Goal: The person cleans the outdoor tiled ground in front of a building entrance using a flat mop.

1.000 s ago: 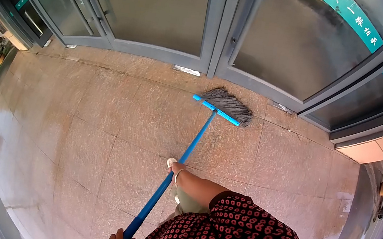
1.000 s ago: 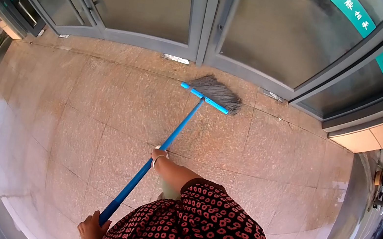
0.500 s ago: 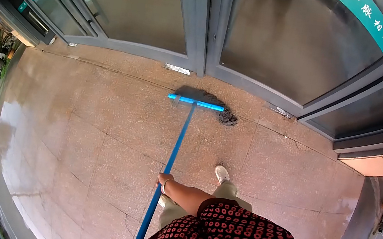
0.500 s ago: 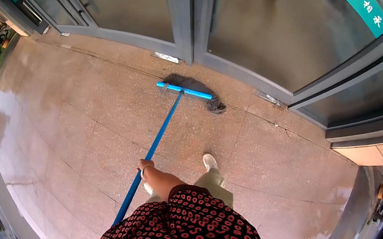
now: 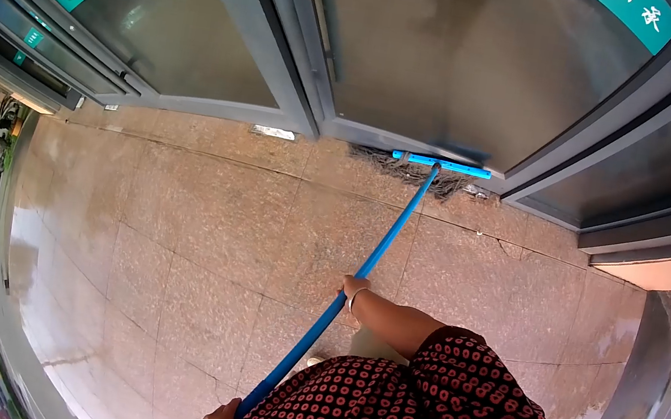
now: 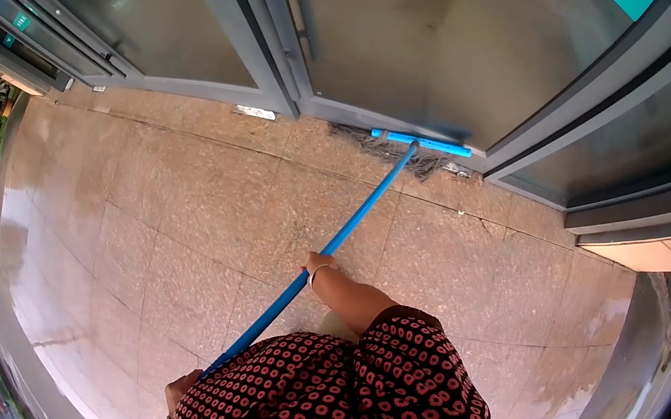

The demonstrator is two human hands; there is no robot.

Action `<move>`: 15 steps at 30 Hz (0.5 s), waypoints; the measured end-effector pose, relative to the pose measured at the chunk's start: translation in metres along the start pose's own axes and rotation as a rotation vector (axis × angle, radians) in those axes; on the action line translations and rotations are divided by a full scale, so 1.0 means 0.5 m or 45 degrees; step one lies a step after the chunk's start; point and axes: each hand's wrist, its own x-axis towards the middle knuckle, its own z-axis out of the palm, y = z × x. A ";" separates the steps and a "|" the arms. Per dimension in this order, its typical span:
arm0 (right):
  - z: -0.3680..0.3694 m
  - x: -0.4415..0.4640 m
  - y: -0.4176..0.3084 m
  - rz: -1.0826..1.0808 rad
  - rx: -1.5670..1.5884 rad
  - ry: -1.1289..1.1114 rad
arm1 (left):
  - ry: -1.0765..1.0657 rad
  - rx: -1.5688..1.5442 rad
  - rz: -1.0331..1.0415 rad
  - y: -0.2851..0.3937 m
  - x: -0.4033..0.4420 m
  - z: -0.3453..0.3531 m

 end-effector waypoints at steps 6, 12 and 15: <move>-0.170 0.053 -0.042 0.138 0.448 0.337 | 0.073 0.293 0.439 0.068 0.084 0.038; -0.306 0.106 -0.116 0.210 0.627 0.295 | 0.206 0.447 0.706 0.223 0.128 0.018; -0.315 0.082 -0.087 0.132 0.555 0.204 | 0.286 0.493 0.696 0.226 0.066 0.010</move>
